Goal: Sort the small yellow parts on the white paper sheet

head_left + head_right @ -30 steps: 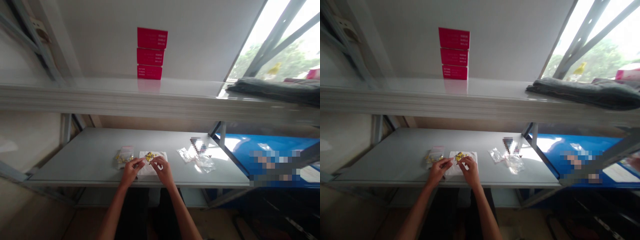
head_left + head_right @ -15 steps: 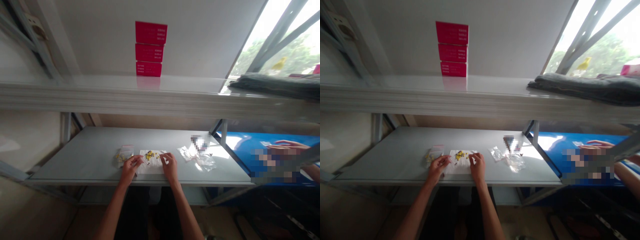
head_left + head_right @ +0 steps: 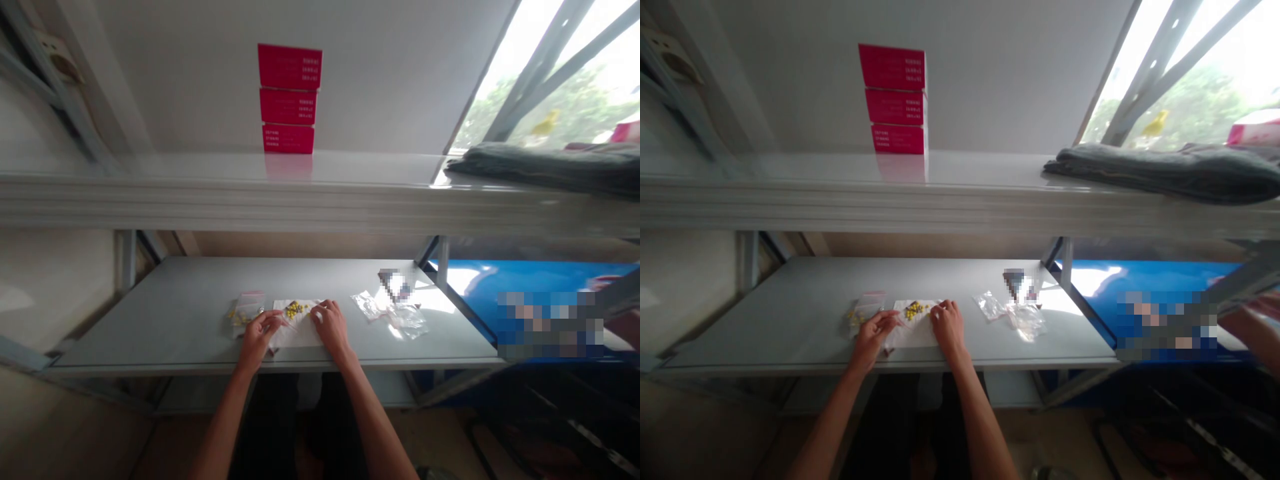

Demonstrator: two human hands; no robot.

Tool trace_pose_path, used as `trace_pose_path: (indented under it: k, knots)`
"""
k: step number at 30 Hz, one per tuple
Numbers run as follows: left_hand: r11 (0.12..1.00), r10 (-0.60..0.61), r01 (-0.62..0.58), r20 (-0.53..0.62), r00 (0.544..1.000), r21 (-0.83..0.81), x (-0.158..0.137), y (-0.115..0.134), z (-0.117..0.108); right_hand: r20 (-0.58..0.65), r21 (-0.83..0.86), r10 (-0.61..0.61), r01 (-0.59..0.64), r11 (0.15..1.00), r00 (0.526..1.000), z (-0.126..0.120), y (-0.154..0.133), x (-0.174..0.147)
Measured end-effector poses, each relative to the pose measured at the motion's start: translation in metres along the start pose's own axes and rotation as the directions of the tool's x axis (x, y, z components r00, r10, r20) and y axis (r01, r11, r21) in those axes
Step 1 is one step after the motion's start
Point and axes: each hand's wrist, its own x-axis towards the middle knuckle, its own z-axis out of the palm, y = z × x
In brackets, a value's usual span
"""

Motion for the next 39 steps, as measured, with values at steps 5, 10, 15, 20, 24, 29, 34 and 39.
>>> trace_pose_path:
  k: [5, 10, 15, 20, 24, 29, 34, 39]
  knots:
    - [1.000, -0.016, 0.016, 0.003, 1.000, -0.001, 0.000, -0.002, 0.000, -0.105, 0.242, -0.039, 0.064, 0.968, 0.994, -0.009, -0.011, -0.003]
    - [0.999, 0.000, -0.001, 0.014, 1.000, 0.043, 0.003, -0.011, -0.003, -0.062, 0.576, -0.140, 0.150, 0.804, 0.988, -0.013, -0.035, -0.014]
    - [0.997, 0.013, -0.015, 0.027, 1.000, 0.069, 0.003, -0.012, -0.003, -0.031, 0.625, -0.189, 0.167, 0.763, 0.981, -0.007, -0.039, -0.017]
    - [0.999, 0.002, -0.002, -0.007, 1.000, 0.052, 0.002, -0.007, 0.000, -0.116, 0.625, -0.065, 0.123, 0.771, 0.991, -0.005, -0.022, -0.011]
    - [0.998, 0.038, -0.036, -0.042, 0.998, 0.043, 0.002, -0.007, 0.001, -0.139, 0.465, -0.004, 0.069, 0.883, 0.990, 0.001, -0.007, -0.005]
    - [0.999, 0.038, -0.037, -0.061, 0.997, 0.027, 0.002, -0.011, 0.000, -0.125, 0.253, 0.050, -0.017, 0.967, 0.991, 0.005, -0.001, -0.006]
    - [1.000, 0.026, -0.025, -0.070, 0.997, 0.013, 0.002, -0.010, -0.001, -0.010, 0.172, -0.096, 0.096, 0.980, 0.995, 0.003, -0.007, -0.011]
    - [0.999, 0.024, -0.022, -0.060, 0.998, 0.045, 0.002, -0.007, 0.000, 0.011, 0.165, -0.104, 0.100, 0.981, 0.995, 0.000, -0.011, -0.016]
